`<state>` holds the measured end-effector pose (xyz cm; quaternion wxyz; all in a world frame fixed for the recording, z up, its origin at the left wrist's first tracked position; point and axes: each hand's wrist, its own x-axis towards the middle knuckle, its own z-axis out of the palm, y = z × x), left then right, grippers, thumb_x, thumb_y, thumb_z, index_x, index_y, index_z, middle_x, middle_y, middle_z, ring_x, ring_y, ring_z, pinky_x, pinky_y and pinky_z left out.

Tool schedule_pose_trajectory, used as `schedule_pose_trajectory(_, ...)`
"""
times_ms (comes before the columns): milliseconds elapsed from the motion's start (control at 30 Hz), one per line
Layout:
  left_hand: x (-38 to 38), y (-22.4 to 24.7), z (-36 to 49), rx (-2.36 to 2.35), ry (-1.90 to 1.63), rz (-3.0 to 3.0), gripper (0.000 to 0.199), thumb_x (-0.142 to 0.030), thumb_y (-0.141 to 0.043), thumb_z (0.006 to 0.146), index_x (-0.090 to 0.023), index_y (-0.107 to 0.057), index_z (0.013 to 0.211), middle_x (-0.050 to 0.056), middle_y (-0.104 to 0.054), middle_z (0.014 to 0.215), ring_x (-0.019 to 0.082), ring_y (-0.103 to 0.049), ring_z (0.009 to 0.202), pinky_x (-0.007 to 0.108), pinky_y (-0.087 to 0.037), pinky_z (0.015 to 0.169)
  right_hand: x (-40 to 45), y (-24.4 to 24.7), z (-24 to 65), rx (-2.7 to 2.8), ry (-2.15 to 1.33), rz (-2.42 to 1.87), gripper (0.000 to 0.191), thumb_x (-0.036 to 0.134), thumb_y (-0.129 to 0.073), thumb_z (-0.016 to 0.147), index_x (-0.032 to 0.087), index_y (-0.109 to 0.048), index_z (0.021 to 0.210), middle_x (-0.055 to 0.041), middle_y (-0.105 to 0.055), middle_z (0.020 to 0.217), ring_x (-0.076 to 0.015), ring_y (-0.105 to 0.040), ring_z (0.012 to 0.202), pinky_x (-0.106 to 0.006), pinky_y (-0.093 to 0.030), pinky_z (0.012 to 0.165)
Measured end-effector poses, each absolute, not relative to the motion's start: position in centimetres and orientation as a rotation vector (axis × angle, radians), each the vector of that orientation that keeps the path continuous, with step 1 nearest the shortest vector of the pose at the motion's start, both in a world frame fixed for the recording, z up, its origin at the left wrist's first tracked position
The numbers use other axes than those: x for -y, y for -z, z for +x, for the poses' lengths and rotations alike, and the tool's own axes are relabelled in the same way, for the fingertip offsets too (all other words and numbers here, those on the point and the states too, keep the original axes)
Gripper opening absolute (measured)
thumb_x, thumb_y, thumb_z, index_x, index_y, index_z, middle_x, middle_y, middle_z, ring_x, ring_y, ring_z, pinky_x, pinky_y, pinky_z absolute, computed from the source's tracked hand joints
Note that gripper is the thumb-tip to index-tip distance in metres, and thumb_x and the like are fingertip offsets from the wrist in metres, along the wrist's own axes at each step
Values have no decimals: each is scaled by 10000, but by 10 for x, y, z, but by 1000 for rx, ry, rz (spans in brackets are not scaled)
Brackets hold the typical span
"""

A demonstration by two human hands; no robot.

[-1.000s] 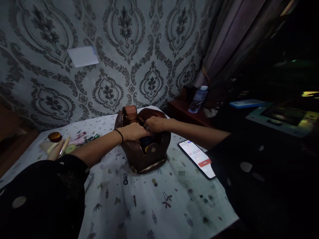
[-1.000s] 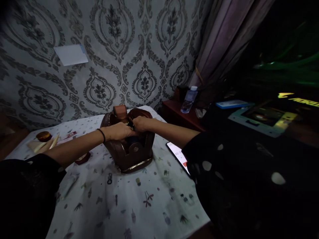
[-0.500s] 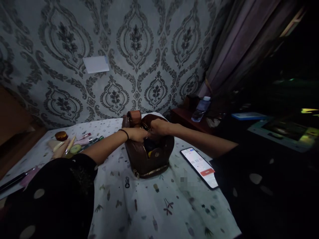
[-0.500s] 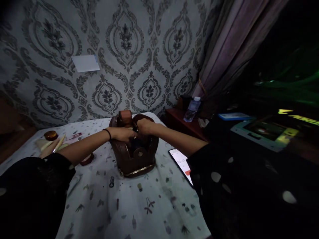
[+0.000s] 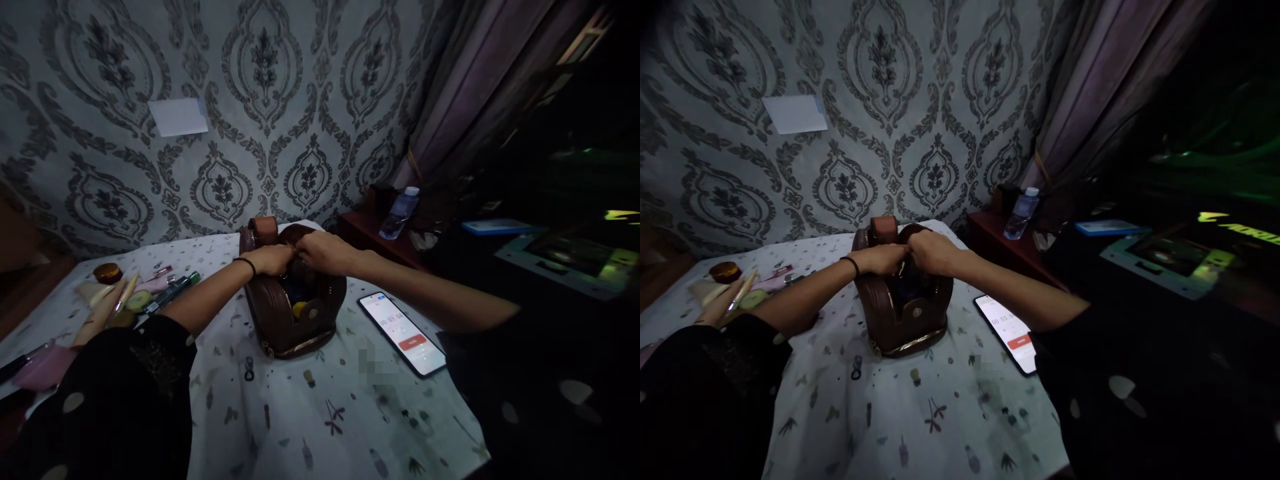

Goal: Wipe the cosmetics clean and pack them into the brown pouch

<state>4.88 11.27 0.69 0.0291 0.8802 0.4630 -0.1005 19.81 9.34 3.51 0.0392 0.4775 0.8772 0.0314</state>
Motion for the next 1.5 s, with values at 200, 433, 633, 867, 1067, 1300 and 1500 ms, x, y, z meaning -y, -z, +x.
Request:
schedule_pose_trajectory(200, -90, -35, 36, -1372, 209, 2842, 229, -159, -479, 890, -155, -694, 972, 114, -730, 1010, 240, -687, 925, 308, -516, 787, -70, -38, 205, -2744, -77, 1286, 239, 171, -485, 914, 135, -715, 969, -133, -729, 980, -221, -673, 900, -266, -417, 700)
schedule_pose_trajectory(433, -52, -41, 4, -1466, -259, 2820, 241, -128, -446, 894, -189, -665, 973, 58, -709, 996, 209, -645, 950, 295, -479, 833, -76, -32, 219, -2901, -84, 1256, 213, 152, -498, 911, 131, -709, 921, -103, -717, 917, -184, -646, 844, -250, -385, 694)
schedule_pose_trajectory(633, -56, -33, -8, -1547, -342, 2702, 262, -129, -452, 888, -202, -678, 997, 34, -727, 985, 199, -658, 924, 288, -471, 810, -96, -26, 210, -2881, -50, 1204, 213, 103, -507, 867, 127, -719, 882, -106, -718, 895, -180, -635, 817, -249, -396, 695)
schedule_pose_trajectory(867, -91, -37, 21, -1618, 231, 2955, 181, -225, -564, 864, -156, -719, 929, 140, -737, 974, 290, -684, 957, 358, -483, 836, -115, -23, 190, -2734, -120, 1255, 263, 51, -515, 834, 69, -699, 1022, -186, -705, 1075, -238, -669, 963, -274, -463, 780)
schedule_pose_trajectory(1067, -112, -28, 46, -1552, 613, 2796, 298, -370, -757, 750, -169, -748, 969, 163, -748, 1006, 304, -696, 989, 331, -518, 825, -126, -20, 178, -2644, -77, 1307, 301, 95, -517, 886, 58, -673, 1141, -221, -658, 1228, -285, -645, 1126, -316, -505, 874)
schedule_pose_trajectory(1300, -116, -18, 47, -1553, 651, 2765, 396, -405, -742, 777, -130, -732, 1061, 212, -720, 1112, 344, -688, 1043, 372, -539, 854, -141, -15, 170, -2586, -7, 1349, 287, 125, -509, 909, 71, -691, 1124, -223, -698, 1146, -296, -675, 1093, -324, -526, 844)
schedule_pose_trajectory(1500, -114, -15, 43, -1565, 617, 2790, 316, -354, -678, 839, -141, -724, 1068, 204, -718, 1125, 327, -691, 1052, 370, -542, 866, -150, -6, 165, -2623, 9, 1450, 306, 180, -570, 886, 84, -661, 1163, -229, -686, 1175, -298, -675, 1098, -327, -531, 849)
